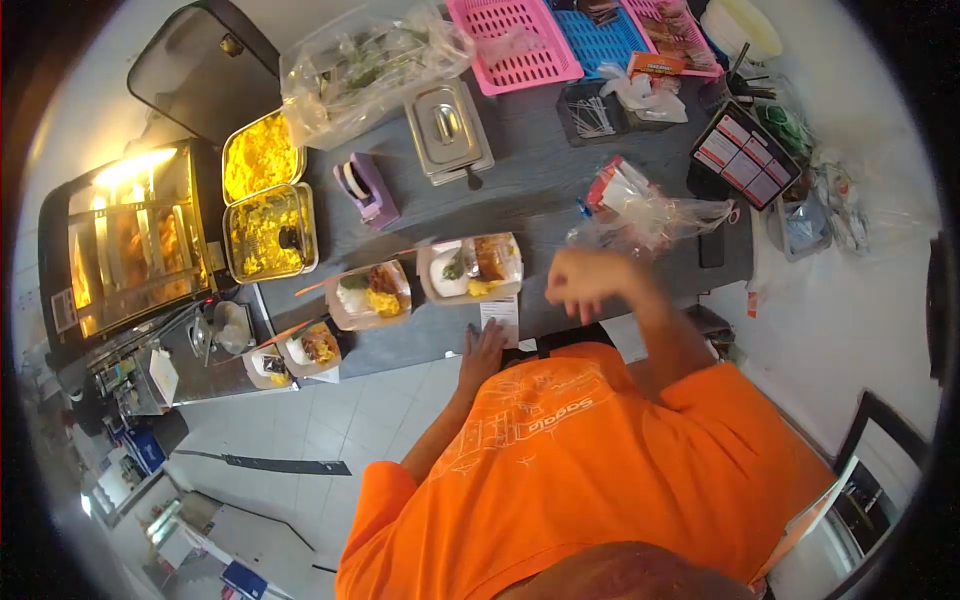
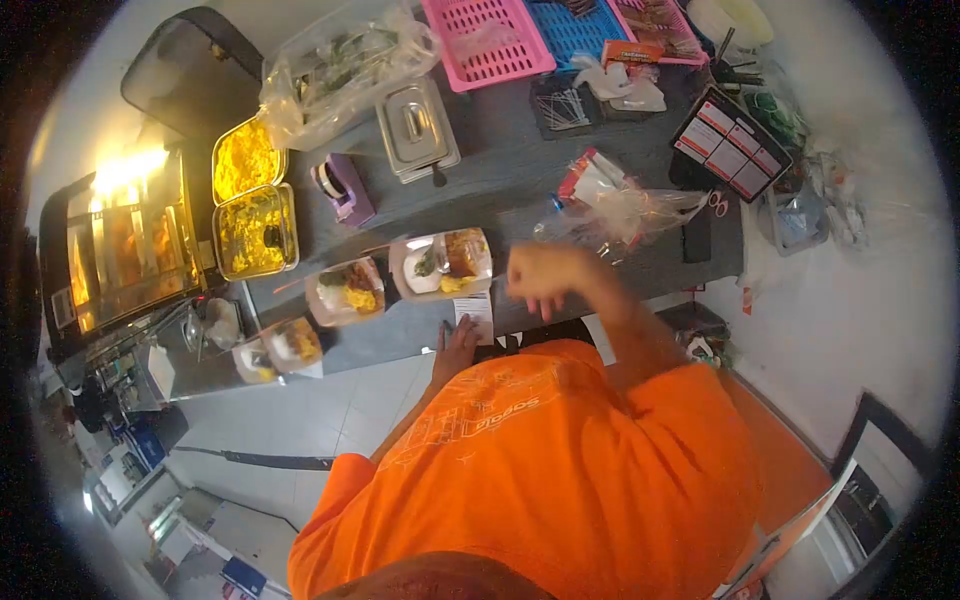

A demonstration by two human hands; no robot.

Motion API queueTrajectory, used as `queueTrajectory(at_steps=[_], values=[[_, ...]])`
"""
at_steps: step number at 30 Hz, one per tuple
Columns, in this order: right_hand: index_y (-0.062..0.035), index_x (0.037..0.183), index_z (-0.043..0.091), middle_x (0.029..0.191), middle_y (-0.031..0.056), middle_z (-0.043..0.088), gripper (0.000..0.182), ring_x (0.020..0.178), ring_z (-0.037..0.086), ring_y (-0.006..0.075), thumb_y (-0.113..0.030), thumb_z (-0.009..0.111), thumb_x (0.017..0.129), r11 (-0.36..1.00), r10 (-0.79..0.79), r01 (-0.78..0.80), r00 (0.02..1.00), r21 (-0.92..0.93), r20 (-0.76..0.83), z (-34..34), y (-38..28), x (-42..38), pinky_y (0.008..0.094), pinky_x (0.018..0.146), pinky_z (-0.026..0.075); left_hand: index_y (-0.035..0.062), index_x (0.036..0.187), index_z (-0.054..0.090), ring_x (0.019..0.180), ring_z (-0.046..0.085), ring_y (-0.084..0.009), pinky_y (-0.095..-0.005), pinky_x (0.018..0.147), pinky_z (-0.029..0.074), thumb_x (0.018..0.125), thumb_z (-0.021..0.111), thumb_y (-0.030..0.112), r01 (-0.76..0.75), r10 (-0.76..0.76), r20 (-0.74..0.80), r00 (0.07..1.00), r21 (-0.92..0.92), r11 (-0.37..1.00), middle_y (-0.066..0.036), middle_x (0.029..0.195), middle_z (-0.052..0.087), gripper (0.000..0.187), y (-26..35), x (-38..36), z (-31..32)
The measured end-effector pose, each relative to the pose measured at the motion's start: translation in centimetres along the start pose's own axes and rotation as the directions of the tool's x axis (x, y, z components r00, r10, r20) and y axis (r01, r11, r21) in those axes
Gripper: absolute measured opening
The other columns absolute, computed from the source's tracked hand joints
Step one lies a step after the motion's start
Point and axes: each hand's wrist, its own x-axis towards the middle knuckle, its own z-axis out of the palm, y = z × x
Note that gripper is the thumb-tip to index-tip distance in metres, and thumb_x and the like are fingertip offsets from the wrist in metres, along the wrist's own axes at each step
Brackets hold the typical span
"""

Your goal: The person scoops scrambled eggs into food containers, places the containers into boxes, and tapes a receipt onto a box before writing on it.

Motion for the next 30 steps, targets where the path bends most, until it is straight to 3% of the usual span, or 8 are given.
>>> queueTrajectory(at_steps=[3,5,8,14,22,25,28,30], values=[[0.0041,0.101,0.062,0.093,0.0195,0.067,0.028,0.069,0.07,0.0294,-0.021,0.064,0.089,0.947,-0.01,-0.186,0.796,-0.26,-0.605,3.6,7.8,3.0,0.0397,0.061,0.057,0.0106,0.134,0.054,0.15,0.022,-0.0237,-0.0605,0.119,0.016,0.087,0.068,0.042,0.03,-0.006,0.078,0.997,-0.312,0.95,-0.006,0.153,0.039,0.058,2.0,2.7,-4.3],[0.0042,0.109,0.06,0.092,0.0213,0.067,0.032,0.076,0.07,0.0351,-0.02,0.062,0.088,0.828,-0.396,-0.303,0.279,-0.471,-0.875,4.3,13.8,6.6,0.0458,0.069,0.057,0.01,0.135,0.052,0.15,0.023,-0.0239,-0.0592,0.12,0.015,0.087,0.068,0.039,0.043,0.021,0.13,0.991,-0.469,0.882,-0.006,0.153,0.039,0.059,2.6,5.3,-7.2],[0.004,0.113,0.058,0.089,0.0214,0.067,0.037,0.079,0.069,0.0378,-0.021,0.065,0.086,0.829,-0.416,-0.3,0.233,-0.472,-0.879,2.4,15.5,8.4,0.0476,0.072,0.057,0.0087,0.136,0.051,0.15,0.023,-0.0237,-0.059,0.119,0.016,0.086,0.069,0.037,-0.066,0.082,0.011,0.997,-0.486,0.871,-0.006,0.153,0.039,0.06,4.0,8.0,-7.4],[0.0034,0.106,0.058,0.098,0.0263,0.067,0.033,0.093,0.066,0.0443,-0.014,0.07,0.081,0.937,-0.144,-0.218,0.469,-0.272,-0.871,2.1,18.5,12.3,0.05,0.081,0.055,0.0088,0.132,0.056,0.141,0.038,-0.0266,-0.0525,0.116,0.027,0.09,0.065,0.028,-0.137,0.079,-0.129,0.988,-0.532,0.836,-0.009,0.143,0.051,0.047,4.4,12.3,-7.8],[0.0039,0.095,0.059,0.085,0.0204,0.067,0.029,0.085,0.07,0.0396,-0.014,0.075,0.079,0.996,0.088,0.0,0.334,0.093,-0.939,6.7,22.6,8.5,0.0498,0.075,0.057,0.0099,0.141,0.048,0.137,0.042,-0.0313,-0.0496,0.114,0.031,0.092,0.065,0.029,-0.074,-0.109,-0.295,0.949,-0.547,0.834,-0.01,0.145,0.048,0.056,3.7,11.6,-5.3],[-0.0017,0.099,0.061,0.089,0.011,0.065,0.029,0.079,0.07,0.0246,-0.019,0.076,0.083,0.71,0.228,0.331,0.727,0.621,-0.647,7.8,24.0,7.4,0.0447,0.071,0.058,0.0077,0.143,0.046,0.14,0.039,-0.0287,-0.0471,0.115,0.029,0.093,0.063,0.035,-0.061,-0.116,-0.349,0.93,-0.458,0.887,-0.009,0.148,0.046,0.06,3.9,11.1,-3.6],[-0.0024,0.095,0.062,0.087,0.0113,0.065,0.024,0.071,0.07,0.0255,-0.023,0.072,0.087,0.032,0.077,0.746,0.662,0.666,-0.745,11.0,23.8,9.9,0.0406,0.068,0.057,0.007,0.145,0.043,0.142,0.036,-0.0282,-0.047,0.118,0.026,0.092,0.064,0.041,-0.033,-0.167,-0.343,0.925,-0.507,0.861,-0.009,0.15,0.044,0.067,4.2,10.8,-3.8],[-0.0009,0.097,0.064,0.085,0.0112,0.067,0.026,0.071,0.071,0.0255,-0.026,0.067,0.092,-0.004,0.12,0.799,0.598,0.601,-0.793,12.4,22.5,12.2,0.0374,0.068,0.056,0.0097,0.148,0.04,0.143,0.035,-0.0317,-0.0508,0.117,0.026,0.09,0.068,0.041,-0.041,-0.157,-0.33,0.931,-0.521,0.852,-0.009,0.152,0.041,0.072,4.3,10.7,-3.8]])
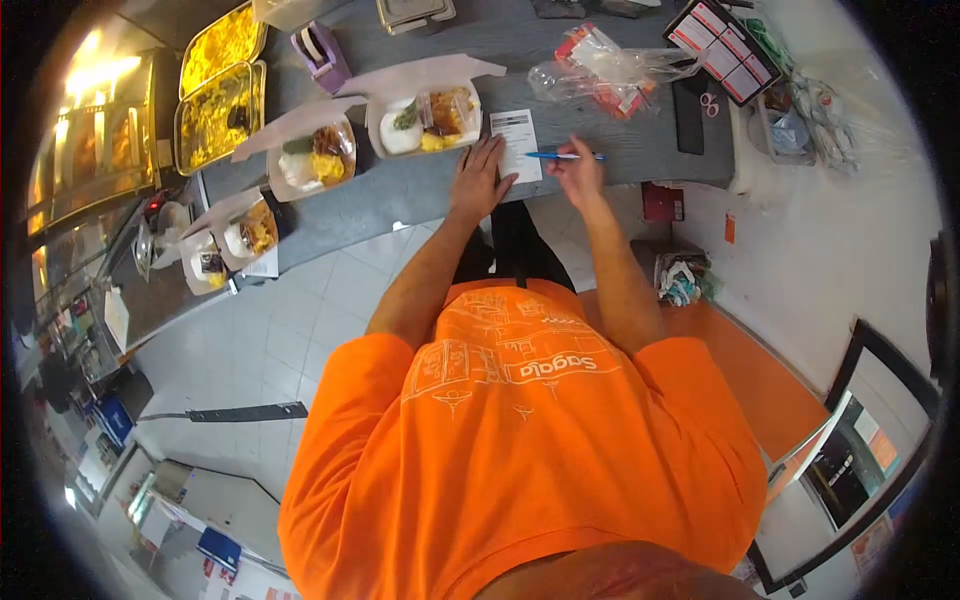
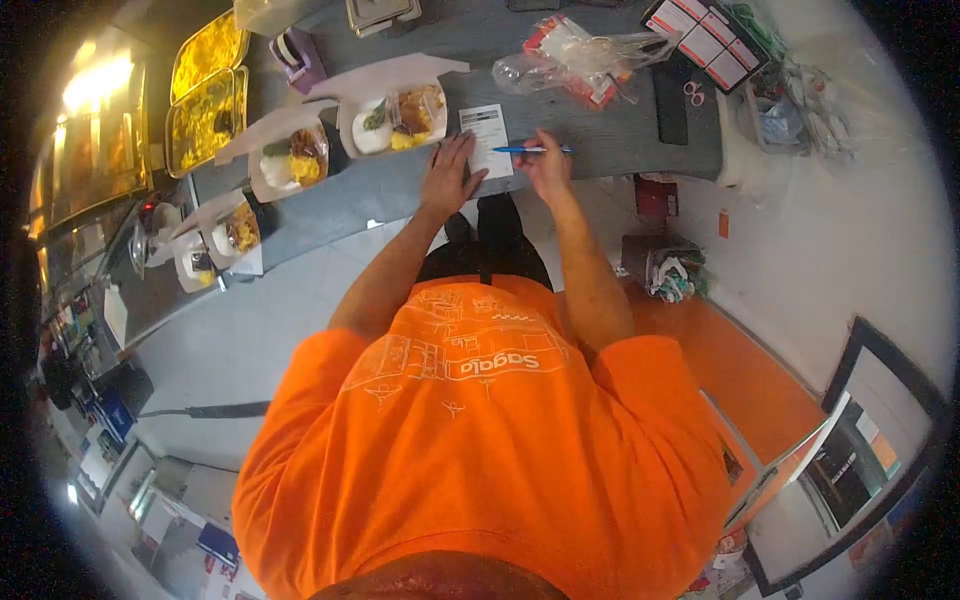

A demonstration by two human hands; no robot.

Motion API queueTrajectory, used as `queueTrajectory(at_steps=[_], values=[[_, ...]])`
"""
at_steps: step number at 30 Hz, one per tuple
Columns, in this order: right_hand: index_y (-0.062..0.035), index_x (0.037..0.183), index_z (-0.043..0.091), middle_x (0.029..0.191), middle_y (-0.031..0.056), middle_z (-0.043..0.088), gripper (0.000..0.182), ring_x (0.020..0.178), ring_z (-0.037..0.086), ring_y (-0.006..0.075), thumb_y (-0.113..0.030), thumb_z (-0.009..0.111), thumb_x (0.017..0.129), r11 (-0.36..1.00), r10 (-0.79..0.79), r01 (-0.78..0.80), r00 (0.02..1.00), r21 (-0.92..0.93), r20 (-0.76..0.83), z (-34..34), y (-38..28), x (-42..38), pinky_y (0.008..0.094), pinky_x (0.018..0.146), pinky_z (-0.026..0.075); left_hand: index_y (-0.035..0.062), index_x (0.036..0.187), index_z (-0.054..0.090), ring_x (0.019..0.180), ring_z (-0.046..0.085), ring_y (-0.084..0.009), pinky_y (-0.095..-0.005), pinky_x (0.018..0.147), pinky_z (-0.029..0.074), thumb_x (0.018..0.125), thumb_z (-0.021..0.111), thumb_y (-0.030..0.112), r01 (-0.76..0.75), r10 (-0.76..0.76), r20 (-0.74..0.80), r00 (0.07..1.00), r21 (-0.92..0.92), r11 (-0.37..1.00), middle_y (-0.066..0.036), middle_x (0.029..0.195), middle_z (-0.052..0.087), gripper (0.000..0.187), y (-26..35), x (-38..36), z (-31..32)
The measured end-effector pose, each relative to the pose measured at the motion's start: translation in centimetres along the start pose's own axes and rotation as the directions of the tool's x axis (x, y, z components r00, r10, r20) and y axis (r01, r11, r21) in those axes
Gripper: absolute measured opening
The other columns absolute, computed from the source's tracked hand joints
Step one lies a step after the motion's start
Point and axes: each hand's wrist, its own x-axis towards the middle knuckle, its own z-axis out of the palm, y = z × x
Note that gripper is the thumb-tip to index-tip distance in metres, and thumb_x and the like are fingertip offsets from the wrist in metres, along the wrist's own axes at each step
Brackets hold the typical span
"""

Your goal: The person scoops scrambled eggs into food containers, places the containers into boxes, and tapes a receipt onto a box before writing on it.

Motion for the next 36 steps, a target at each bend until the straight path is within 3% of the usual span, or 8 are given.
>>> queueTrajectory(at_steps=[8,11,14,23,26,28,30,36], values=[[0.0041,0.1,0.07,0.093,0.0147,0.073,0.039,0.078,0.073,0.0209,-0.027,0.045,0.103,0.619,-0.385,0.513,0.858,-0.594,0.34,3.0,3.2,-3.0,0.0303,0.073,0.054,0.0111,0.15,0.036,0.146,0.03,-0.0294,-0.0513,0.119,0.023,0.088,0.068,0.045,-0.012,0.01,0.044,0.999,0.038,0.999,-0.008,0.155,0.038,0.078,-0.2,0.0,-0.1],[0.0018,0.098,0.071,0.082,0.0134,0.073,0.034,0.075,0.073,0.022,-0.024,0.048,0.101,0.44,-0.306,0.447,0.89,-0.778,0.338,4.0,1.9,-4.4,0.0313,0.071,0.054,0.0117,0.151,0.036,0.147,0.029,-0.0291,-0.0516,0.119,0.022,0.087,0.069,0.046,-0.008,0.007,0.053,0.999,0.018,1.0,-0.008,0.155,0.037,0.08,-0.4,0.0,0.0],[-0.0013,0.093,0.072,0.075,0.0142,0.072,0.026,0.066,0.072,0.0268,-0.018,0.053,0.098,0.252,-0.552,0.618,0.724,-0.745,0.414,4.2,1.9,-4.1,0.0353,0.065,0.054,0.0118,0.15,0.036,0.147,0.029,-0.029,-0.052,0.119,0.021,0.086,0.07,0.047,0.004,-0.005,0.061,0.998,0.018,1.0,-0.007,0.155,0.037,0.081,-0.3,0.1,0.1],[-0.0073,0.116,0.066,0.103,0.0137,0.07,0.025,0.099,0.067,0.0321,-0.016,0.057,0.094,-0.041,-0.428,0.576,0.728,-0.816,0.535,5.4,-1.4,-4.1,0.0433,0.082,0.051,0.0099,0.147,0.04,0.144,0.032,-0.0286,-0.0501,0.119,0.022,0.084,0.071,0.046,-0.016,0.015,0.029,0.999,0.03,0.999,-0.006,0.154,0.039,0.079,-0.3,0.1,0.1],[-0.007,0.125,0.063,0.126,0.0142,0.063,0.036,0.12,0.059,0.0294,-0.011,0.054,0.09,-0.457,-0.401,0.651,0.457,-0.606,0.794,5.3,0.2,-0.8,0.0439,0.098,0.046,0.0087,0.142,0.043,0.143,0.033,-0.0304,-0.0506,0.118,0.022,0.084,0.072,0.044,0.014,-0.013,0.039,0.999,-0.034,0.999,-0.009,0.153,0.04,0.074,-0.1,0.2,-0.3],[-0.0103,0.13,0.06,0.141,0.0133,0.052,0.044,0.135,0.044,0.0305,-0.012,0.052,0.087,-0.67,-0.241,0.471,0.593,-0.573,0.768,5.4,0.9,-0.8,0.0465,0.109,0.037,0.0076,0.137,0.045,0.143,0.034,-0.0323,-0.0514,0.118,0.022,0.083,0.072,0.042,0.007,-0.004,0.021,1.0,-0.143,0.99,-0.012,0.152,0.041,0.07,0.0,0.3,-0.6],[-0.0092,0.132,0.059,0.147,0.0128,0.046,0.043,0.139,0.039,0.0318,-0.014,0.055,0.089,-0.665,-0.22,0.495,0.587,-0.56,0.779,5.8,0.2,-1.0,0.0438,0.11,0.036,0.0064,0.133,0.047,0.142,0.035,-0.034,-0.0523,0.117,0.022,0.082,0.074,0.039,0.033,-0.029,0.025,0.999,-0.156,0.987,-0.015,0.151,0.042,0.067,0.4,0.3,-0.8],[-0.003,0.11,0.068,0.11,0.0115,0.07,0.025,0.104,0.067,0.0317,-0.014,0.066,0.088,0.194,-0.064,0.645,0.76,-0.739,0.647,11.1,-21.7,-4.1,0.0386,0.091,0.052,0.0013,0.124,0.053,0.137,0.039,-0.0411,-0.0507,0.114,0.03,0.081,0.076,0.025,-0.026,0.029,0.027,0.999,-0.104,0.994,-0.021,0.147,0.044,0.053,-0.1,0.5,-0.3]])
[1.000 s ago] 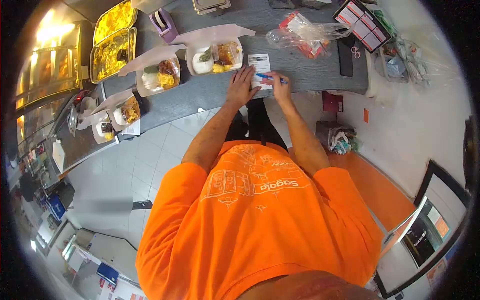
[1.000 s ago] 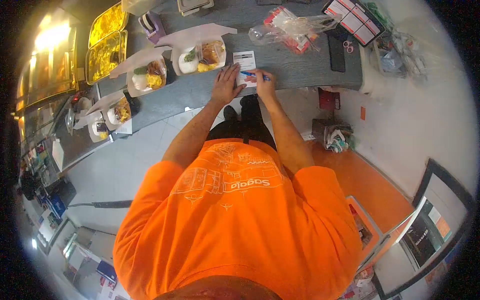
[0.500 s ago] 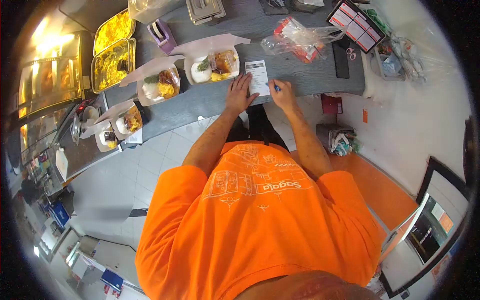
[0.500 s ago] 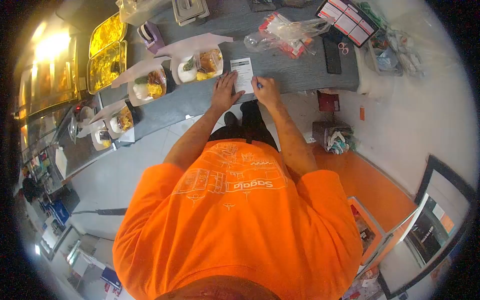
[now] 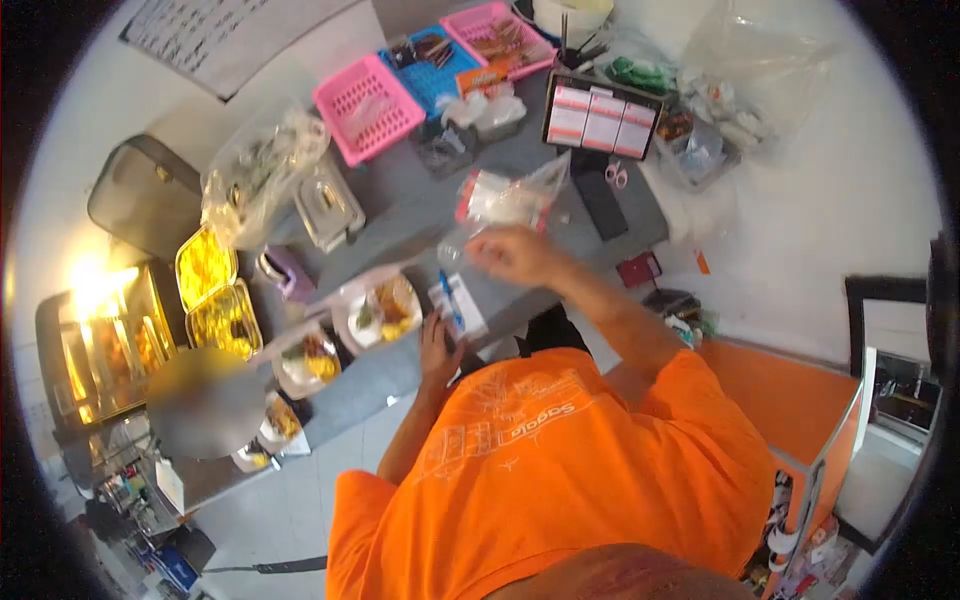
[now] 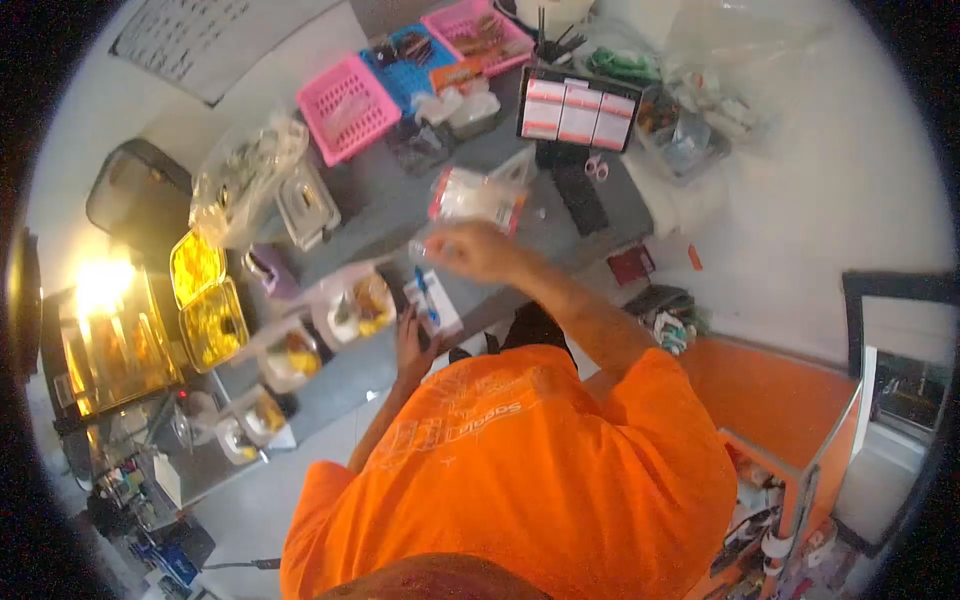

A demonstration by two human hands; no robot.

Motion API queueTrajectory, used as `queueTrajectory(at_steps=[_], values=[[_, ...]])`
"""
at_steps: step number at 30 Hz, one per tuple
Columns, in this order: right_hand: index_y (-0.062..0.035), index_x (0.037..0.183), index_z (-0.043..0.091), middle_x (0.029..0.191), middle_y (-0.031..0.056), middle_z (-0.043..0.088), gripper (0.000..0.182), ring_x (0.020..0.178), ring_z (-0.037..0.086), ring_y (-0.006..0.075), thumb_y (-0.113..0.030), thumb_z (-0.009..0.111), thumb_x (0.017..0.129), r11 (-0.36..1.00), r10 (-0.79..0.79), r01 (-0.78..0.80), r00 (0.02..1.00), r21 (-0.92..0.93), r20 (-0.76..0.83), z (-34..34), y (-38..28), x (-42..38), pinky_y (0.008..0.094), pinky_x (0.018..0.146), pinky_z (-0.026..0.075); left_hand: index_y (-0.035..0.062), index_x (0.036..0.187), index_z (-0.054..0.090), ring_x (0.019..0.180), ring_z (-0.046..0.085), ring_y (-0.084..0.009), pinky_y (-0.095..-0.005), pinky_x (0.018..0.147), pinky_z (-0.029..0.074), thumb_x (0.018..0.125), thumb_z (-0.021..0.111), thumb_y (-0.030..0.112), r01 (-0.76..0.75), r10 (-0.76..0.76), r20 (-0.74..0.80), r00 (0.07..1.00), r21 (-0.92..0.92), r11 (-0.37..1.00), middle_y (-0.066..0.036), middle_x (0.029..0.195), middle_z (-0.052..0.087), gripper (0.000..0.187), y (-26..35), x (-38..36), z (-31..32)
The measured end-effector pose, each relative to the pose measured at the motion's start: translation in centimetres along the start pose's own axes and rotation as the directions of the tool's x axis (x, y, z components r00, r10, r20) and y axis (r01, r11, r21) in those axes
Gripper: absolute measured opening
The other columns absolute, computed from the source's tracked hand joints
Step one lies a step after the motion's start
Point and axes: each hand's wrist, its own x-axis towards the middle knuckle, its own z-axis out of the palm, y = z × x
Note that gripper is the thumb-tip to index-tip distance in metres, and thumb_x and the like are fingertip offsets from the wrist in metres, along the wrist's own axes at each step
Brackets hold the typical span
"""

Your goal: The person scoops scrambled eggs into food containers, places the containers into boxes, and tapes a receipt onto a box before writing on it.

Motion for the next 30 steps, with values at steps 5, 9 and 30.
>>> queueTrajectory(at_steps=[5,9,30], values=[[-0.004,0.103,0.069,0.096,0.0171,0.07,0.023,0.091,0.069,0.0293,-0.023,0.066,0.091,0.95,-0.229,-0.085,0.467,-0.302,-0.854,-32.1,5.5,8.7,0.0361,0.079,0.054,-0.0003,0.111,0.057,0.111,0.053,-0.0415,-0.0484,0.096,0.043,0.084,0.072,0.012,0.217,-0.231,-0.152,0.961,-0.103,0.971,-0.022,0.117,0.056,0.034,5.2,1.2,-1.0],[-0.0084,0.12,0.062,0.118,0.0246,0.062,0.033,0.115,0.058,0.0383,-0.031,0.059,0.096,0.868,-0.337,-0.191,0.454,-0.459,-0.825,-51.0,16.9,19.2,0.0456,0.092,0.05,0.0002,0.112,0.055,0.106,0.052,-0.0401,-0.046,0.092,0.043,0.083,0.07,0.009,0.4,-0.384,-0.24,0.891,0.017,0.916,-0.02,0.109,0.055,0.034,11.6,3.8,0.3],[-0.001,0.115,0.068,0.109,0.0139,0.072,0.04,0.086,0.071,0.0228,-0.02,0.079,0.081,0.791,0.612,-0.611,0.789,0.033,-0.052,-62.0,48.2,29.2,0.0368,0.076,0.06,0.0022,0.104,0.06,0.093,0.058,-0.0332,-0.0432,0.083,0.047,0.08,0.078,0.016,0.789,-0.783,-0.098,0.614,0.093,0.607,-0.014,0.096,0.062,0.034,16.7,-0.9,6.3]])
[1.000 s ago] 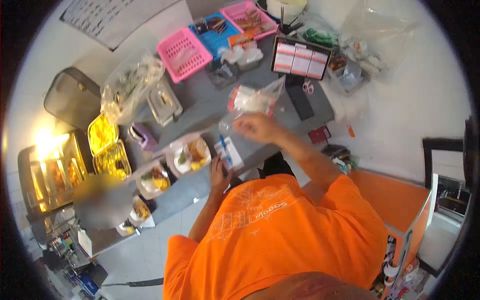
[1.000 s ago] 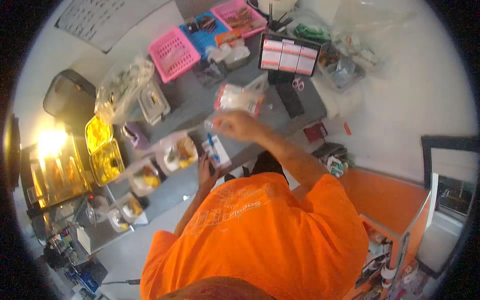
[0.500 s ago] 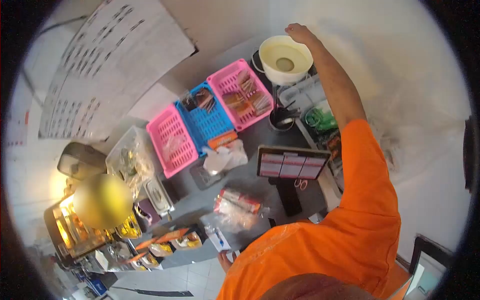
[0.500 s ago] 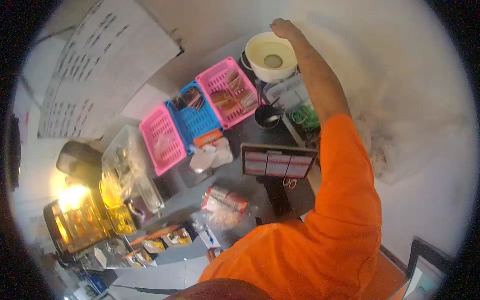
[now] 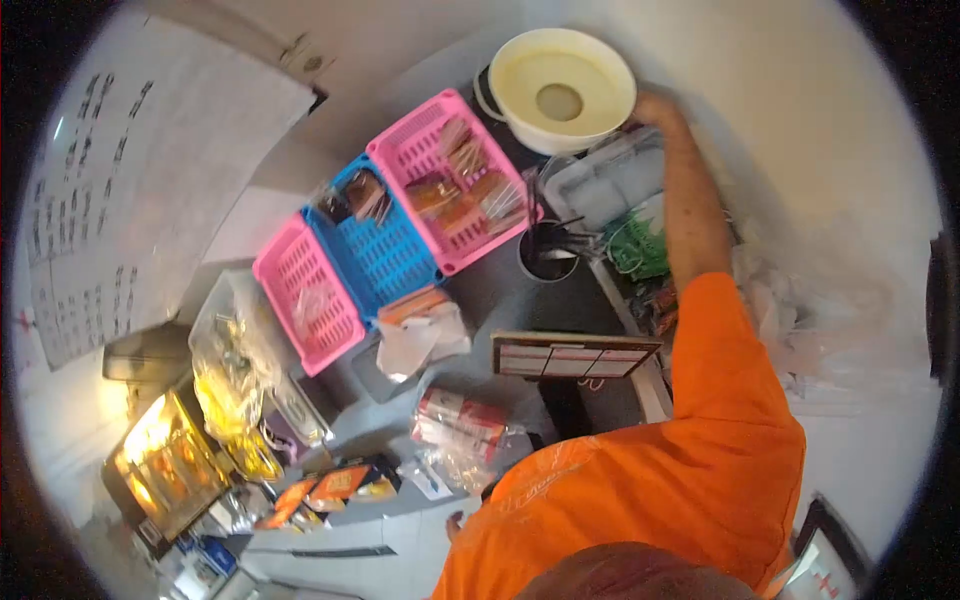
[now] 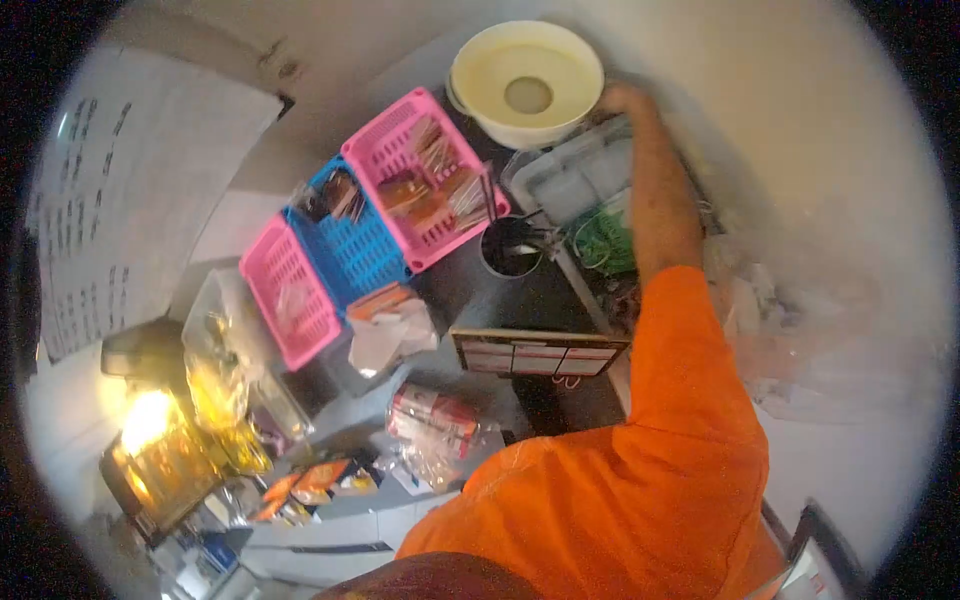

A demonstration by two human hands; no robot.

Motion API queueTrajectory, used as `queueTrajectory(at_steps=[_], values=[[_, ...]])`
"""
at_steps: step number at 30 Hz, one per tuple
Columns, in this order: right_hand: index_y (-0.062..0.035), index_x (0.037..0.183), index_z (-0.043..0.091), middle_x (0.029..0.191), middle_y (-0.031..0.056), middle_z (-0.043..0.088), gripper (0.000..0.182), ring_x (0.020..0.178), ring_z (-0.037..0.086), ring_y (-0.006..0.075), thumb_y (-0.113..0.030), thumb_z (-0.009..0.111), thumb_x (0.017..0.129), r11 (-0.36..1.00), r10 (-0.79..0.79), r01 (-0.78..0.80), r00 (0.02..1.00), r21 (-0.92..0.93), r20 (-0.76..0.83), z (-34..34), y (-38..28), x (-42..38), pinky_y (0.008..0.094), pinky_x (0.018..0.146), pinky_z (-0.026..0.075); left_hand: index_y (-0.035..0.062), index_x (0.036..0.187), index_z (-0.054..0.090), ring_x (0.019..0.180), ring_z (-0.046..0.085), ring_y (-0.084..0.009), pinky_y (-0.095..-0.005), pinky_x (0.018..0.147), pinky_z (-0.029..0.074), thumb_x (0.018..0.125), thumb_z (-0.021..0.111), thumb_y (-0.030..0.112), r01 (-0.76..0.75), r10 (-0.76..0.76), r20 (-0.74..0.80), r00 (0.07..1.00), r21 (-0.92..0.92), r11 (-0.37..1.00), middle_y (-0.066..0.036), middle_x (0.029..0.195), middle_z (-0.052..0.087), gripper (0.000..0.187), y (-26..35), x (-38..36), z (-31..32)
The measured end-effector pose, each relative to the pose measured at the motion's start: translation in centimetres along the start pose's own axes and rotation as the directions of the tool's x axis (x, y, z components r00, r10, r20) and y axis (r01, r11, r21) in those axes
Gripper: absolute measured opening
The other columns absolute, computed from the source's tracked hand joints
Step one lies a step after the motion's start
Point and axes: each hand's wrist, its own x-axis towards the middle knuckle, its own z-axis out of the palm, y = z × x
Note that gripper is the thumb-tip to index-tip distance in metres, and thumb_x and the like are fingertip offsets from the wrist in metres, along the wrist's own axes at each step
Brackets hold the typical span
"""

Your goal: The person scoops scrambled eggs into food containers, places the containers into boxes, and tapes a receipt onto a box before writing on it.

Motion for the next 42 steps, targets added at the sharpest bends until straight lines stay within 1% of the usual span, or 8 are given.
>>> queueTrajectory(at_steps=[10,15,23,31,33,37,40,42], values=[[-0.0064,0.142,0.042,0.126,0.0109,0.057,0.057,0.092,0.067,0.0213,-0.005,0.056,0.088,0.805,-0.028,0.146,0.977,0.574,-0.21,1.4,-2.4,-5.6,0.0354,0.08,0.054,0.0073,0.105,0.062,0.091,0.063,-0.0275,-0.0395,0.072,0.052,0.081,0.079,0.018,0.176,-0.163,0.142,0.976,-0.083,0.981,-0.01,0.097,0.066,0.032,-1.2,-1.5,-0.1],[-0.0018,0.127,0.057,0.111,0.0125,0.067,0.036,0.086,0.067,0.0205,-0.008,0.053,0.092,0.787,-0.015,0.326,0.858,0.523,-0.513,0.8,0.1,-1.2,0.0337,0.077,0.055,0.0059,0.101,0.06,0.086,0.064,-0.0285,-0.0385,0.068,0.052,0.085,0.074,0.013,0.106,-0.081,0.186,0.979,-0.129,0.986,-0.011,0.096,0.067,0.023,2.8,0.6,-1.8],[-0.0118,0.101,0.074,0.08,0.0054,0.068,0.024,0.064,0.057,0.0105,-0.018,0.052,0.096,0.877,-0.481,0.27,0.464,-0.398,-0.744,-4.6,-4.9,-0.9,0.0266,0.06,0.05,0.0039,0.099,0.057,0.08,0.062,-0.03,-0.0388,0.069,0.051,0.082,0.072,0.0,-0.323,0.33,-0.001,0.944,-0.213,0.922,-0.012,0.09,0.064,0.022,18.2,7.7,-7.3],[-0.0024,0.101,0.073,0.097,0.0089,0.072,0.024,0.085,0.07,0.0173,-0.015,0.053,0.096,0.829,-0.529,0.551,0.717,-0.095,-0.454,-9.3,-15.1,-9.5,0.0323,0.079,0.057,0.005,0.103,0.057,0.077,0.063,-0.0297,-0.0397,0.067,0.052,0.08,0.073,-0.001,-0.471,0.488,0.008,0.873,-0.251,0.846,-0.013,0.09,0.064,0.028,20.1,9.7,-6.7],[-0.0022,0.1,0.073,0.099,0.0129,0.073,0.022,0.094,0.07,0.0245,-0.013,0.055,0.094,0.686,-0.726,0.57,0.578,-0.452,-0.373,-7.6,-19.0,-11.8,0.0372,0.089,0.054,0.0049,0.103,0.057,0.076,0.063,-0.0296,-0.0394,0.066,0.052,0.08,0.072,-0.001,-0.498,0.516,0.025,0.856,-0.226,0.837,-0.013,0.092,0.065,0.028,19.8,10.0,-6.8],[-0.0144,0.105,0.074,0.114,0.0097,0.072,0.025,0.111,0.066,0.028,-0.008,0.066,0.082,0.449,-0.848,0.212,0.409,-0.868,-0.338,-2.7,-27.5,-15.9,0.0421,0.09,0.054,0.0044,0.106,0.055,0.081,0.063,-0.0305,-0.04,0.069,0.052,0.08,0.074,0.001,-0.406,0.421,0.032,0.907,-0.209,0.89,-0.015,0.096,0.063,0.032,17.4,9.1,-6.6],[-0.0151,0.079,0.069,0.078,0.0015,0.07,0.036,0.089,0.061,0.0238,-0.047,0.079,0.067,0.197,-0.972,0.062,0.142,-0.978,-0.187,-2.4,-29.3,-12.2,0.0435,0.079,0.044,0.0043,0.11,0.052,0.086,0.061,-0.0315,-0.041,0.073,0.051,0.08,0.076,0.005,-0.432,0.429,-0.05,0.902,-0.121,0.894,-0.015,0.098,0.061,0.038,16.2,8.0,-7.3],[-0.0069,0.091,0.071,0.095,0.0116,0.071,0.019,0.099,0.064,0.0302,-0.022,0.065,0.082,0.253,-0.881,-0.1,0.388,-0.962,-0.272,-0.2,-31.4,-9.7,0.0432,0.092,0.046,0.0042,0.112,0.05,0.089,0.059,-0.0323,-0.0418,0.075,0.05,0.079,0.079,0.009,-0.349,0.347,-0.036,0.937,-0.116,0.93,-0.015,0.099,0.06,0.044,14.3,6.6,-6.9]])
